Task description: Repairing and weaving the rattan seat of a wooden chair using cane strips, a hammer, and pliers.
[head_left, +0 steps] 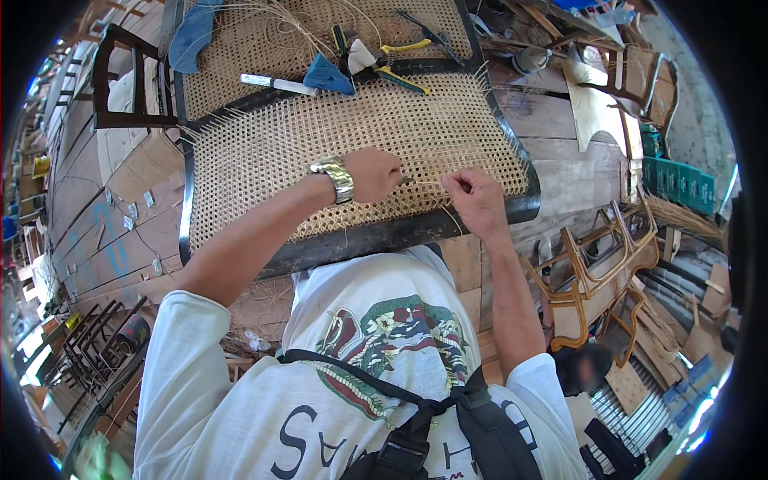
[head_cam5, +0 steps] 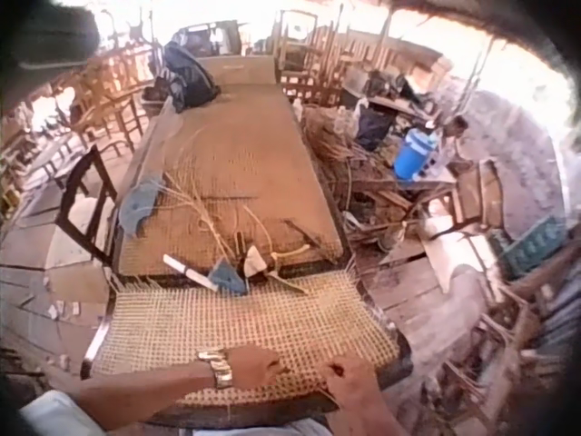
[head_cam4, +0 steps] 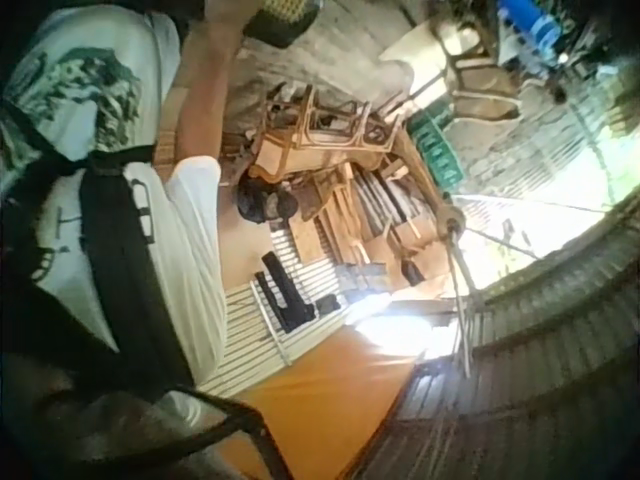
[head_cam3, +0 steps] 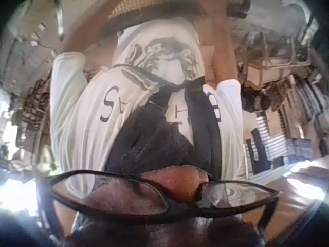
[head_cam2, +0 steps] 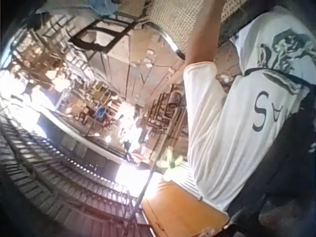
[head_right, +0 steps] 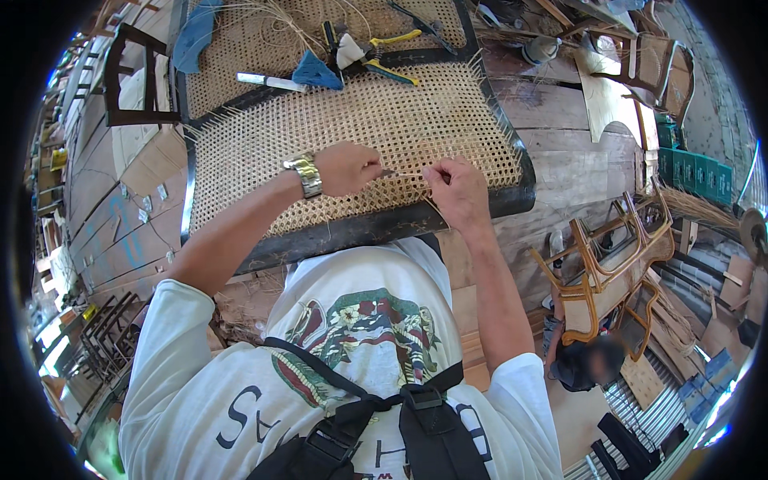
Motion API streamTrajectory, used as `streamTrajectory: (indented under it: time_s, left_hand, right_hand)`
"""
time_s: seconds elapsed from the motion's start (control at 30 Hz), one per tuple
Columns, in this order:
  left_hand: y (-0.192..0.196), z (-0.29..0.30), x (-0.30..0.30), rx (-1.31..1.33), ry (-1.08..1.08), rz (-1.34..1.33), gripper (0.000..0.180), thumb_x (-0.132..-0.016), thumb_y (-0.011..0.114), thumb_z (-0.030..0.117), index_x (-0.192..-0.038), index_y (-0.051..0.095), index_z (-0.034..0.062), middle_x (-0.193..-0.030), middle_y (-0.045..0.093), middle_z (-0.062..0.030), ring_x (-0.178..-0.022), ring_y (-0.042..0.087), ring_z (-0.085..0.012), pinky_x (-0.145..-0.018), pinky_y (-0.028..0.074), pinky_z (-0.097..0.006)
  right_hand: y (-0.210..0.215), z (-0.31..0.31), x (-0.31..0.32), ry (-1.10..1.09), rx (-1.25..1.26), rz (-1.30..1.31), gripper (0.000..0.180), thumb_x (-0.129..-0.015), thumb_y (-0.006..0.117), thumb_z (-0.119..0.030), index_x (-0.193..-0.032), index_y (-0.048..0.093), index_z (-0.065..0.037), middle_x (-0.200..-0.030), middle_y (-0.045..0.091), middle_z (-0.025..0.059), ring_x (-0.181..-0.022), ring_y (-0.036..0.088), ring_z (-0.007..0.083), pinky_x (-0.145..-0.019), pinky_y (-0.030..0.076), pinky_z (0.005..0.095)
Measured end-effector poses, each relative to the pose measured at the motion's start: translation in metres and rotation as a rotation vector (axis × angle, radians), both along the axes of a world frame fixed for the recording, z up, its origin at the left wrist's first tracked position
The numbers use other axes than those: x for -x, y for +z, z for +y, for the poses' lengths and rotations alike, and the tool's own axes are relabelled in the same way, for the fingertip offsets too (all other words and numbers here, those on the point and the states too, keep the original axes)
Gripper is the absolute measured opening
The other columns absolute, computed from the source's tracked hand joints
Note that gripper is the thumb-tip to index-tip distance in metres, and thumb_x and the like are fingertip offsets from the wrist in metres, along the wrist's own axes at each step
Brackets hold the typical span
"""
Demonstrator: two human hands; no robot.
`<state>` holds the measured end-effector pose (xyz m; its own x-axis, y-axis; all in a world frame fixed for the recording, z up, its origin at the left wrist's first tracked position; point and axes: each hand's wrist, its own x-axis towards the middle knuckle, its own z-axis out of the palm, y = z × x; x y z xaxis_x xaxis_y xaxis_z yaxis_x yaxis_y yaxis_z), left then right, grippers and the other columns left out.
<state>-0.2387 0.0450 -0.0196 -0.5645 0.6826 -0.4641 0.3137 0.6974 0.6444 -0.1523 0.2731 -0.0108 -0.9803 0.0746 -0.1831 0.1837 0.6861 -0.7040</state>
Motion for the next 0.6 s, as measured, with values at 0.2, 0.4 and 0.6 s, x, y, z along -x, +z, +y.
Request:
streamTrajectory:
  time_s: [0.2,0.4,0.6]
  left_hand:
    - [-0.007,0.028,0.005,0.213,-0.155,0.031,0.032,-0.092,0.052,0.029,-0.094,0.069,0.0019,-0.085,0.07,-0.0219,-0.081,0.068,-0.0396,-0.076,0.053,-0.048]
    - [0.028,0.061,0.012,0.359,-0.356,0.144,0.022,-0.079,0.062,0.019,-0.083,0.073,0.0007,-0.079,0.07,-0.0226,-0.077,0.071,-0.0375,-0.067,0.055,-0.048]
    - [0.005,0.046,-0.014,0.299,-0.225,0.074,0.017,-0.079,0.061,0.014,-0.082,0.073,0.0013,-0.083,0.07,-0.0234,-0.081,0.071,-0.0379,-0.069,0.056,-0.048]
  right_hand:
    - [0.006,0.002,0.006,-0.046,0.009,-0.106,0.02,-0.082,0.074,-0.02,-0.083,0.071,0.0,-0.079,0.064,0.012,-0.071,0.065,0.0238,-0.068,0.052,0.0346]
    - [0.005,0.003,0.007,0.03,-0.054,-0.043,0.019,-0.084,0.073,-0.017,-0.085,0.069,0.002,-0.077,0.064,0.0094,-0.067,0.061,0.0158,-0.063,0.049,0.0296]
    - [-0.01,0.008,0.006,0.121,-0.069,-0.033,0.018,-0.082,0.074,-0.017,-0.085,0.07,0.0,-0.08,0.065,0.012,-0.069,0.064,0.0212,-0.065,0.05,0.0319]
